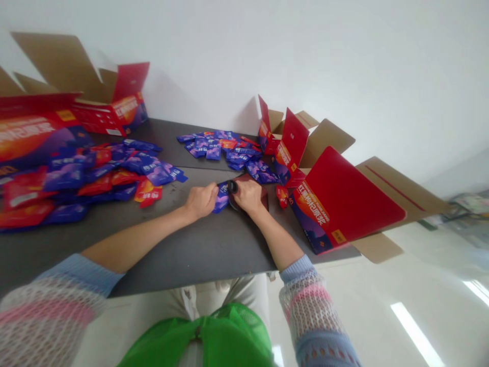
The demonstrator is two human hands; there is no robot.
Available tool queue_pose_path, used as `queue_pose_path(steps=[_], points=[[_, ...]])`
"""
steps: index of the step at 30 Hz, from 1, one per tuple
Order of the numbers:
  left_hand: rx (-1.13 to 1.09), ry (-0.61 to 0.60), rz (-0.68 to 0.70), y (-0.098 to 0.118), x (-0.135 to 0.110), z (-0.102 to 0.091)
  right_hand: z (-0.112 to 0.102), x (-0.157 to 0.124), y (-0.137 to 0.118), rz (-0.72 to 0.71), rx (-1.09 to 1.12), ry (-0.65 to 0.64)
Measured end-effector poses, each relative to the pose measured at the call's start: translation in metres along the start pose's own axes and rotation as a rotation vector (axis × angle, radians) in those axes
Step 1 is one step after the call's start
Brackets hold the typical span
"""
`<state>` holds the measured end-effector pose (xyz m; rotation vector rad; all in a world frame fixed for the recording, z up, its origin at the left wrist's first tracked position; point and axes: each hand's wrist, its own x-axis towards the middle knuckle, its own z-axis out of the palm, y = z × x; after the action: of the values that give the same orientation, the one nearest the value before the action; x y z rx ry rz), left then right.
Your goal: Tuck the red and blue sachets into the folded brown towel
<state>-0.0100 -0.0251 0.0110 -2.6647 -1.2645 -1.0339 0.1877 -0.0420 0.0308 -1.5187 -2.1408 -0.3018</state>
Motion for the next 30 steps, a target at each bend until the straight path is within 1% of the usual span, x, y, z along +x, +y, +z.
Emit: queue_pose_path(steps=[3,5,8,10,12,14,16,17,19,21,22,24,28,30], points=[[-0.003,-0.026,-0.033,-0.002,-0.002,0.001,0.007,-0.003,-0.004,0.052,0.035,0.010],[-0.028,-0.035,-0.060,-0.004,-0.005,0.002,0.013,-0.006,-0.010,0.139,0.144,0.046],[-0.105,-0.008,-0.110,-0.005,-0.007,0.005,0.024,-0.011,-0.023,0.304,0.460,0.151],[-0.188,0.038,-0.163,-0.005,-0.006,0.008,0.031,-0.013,-0.031,0.375,0.694,0.189],[-0.288,0.102,-0.234,-0.006,-0.004,0.012,0.037,-0.015,-0.038,0.401,0.876,0.162],[-0.357,0.166,-0.299,-0.008,0.000,0.016,0.043,-0.015,-0.042,0.387,0.992,0.084],[-0.384,0.217,-0.350,-0.012,0.004,0.019,0.045,-0.016,-0.045,0.347,1.027,-0.024],[-0.391,0.233,-0.368,-0.015,0.005,0.021,0.045,-0.016,-0.046,0.326,1.006,-0.084],[-0.421,0.250,-0.394,-0.020,0.007,0.022,0.043,-0.017,-0.049,0.300,0.913,-0.185],[-0.450,0.249,-0.397,-0.024,0.007,0.022,0.041,-0.018,-0.050,0.300,0.839,-0.229],[-0.471,0.240,-0.391,-0.025,0.008,0.022,0.041,-0.018,-0.050,0.310,0.829,-0.222],[-0.540,0.197,-0.366,-0.026,0.009,0.022,0.042,-0.019,-0.049,0.343,0.858,-0.168],[-0.674,0.060,-0.305,-0.025,0.013,0.023,0.043,-0.016,-0.040,0.419,0.961,-0.014],[-0.691,0.022,-0.284,-0.023,0.013,0.023,0.040,-0.012,-0.033,0.469,0.996,0.080]])
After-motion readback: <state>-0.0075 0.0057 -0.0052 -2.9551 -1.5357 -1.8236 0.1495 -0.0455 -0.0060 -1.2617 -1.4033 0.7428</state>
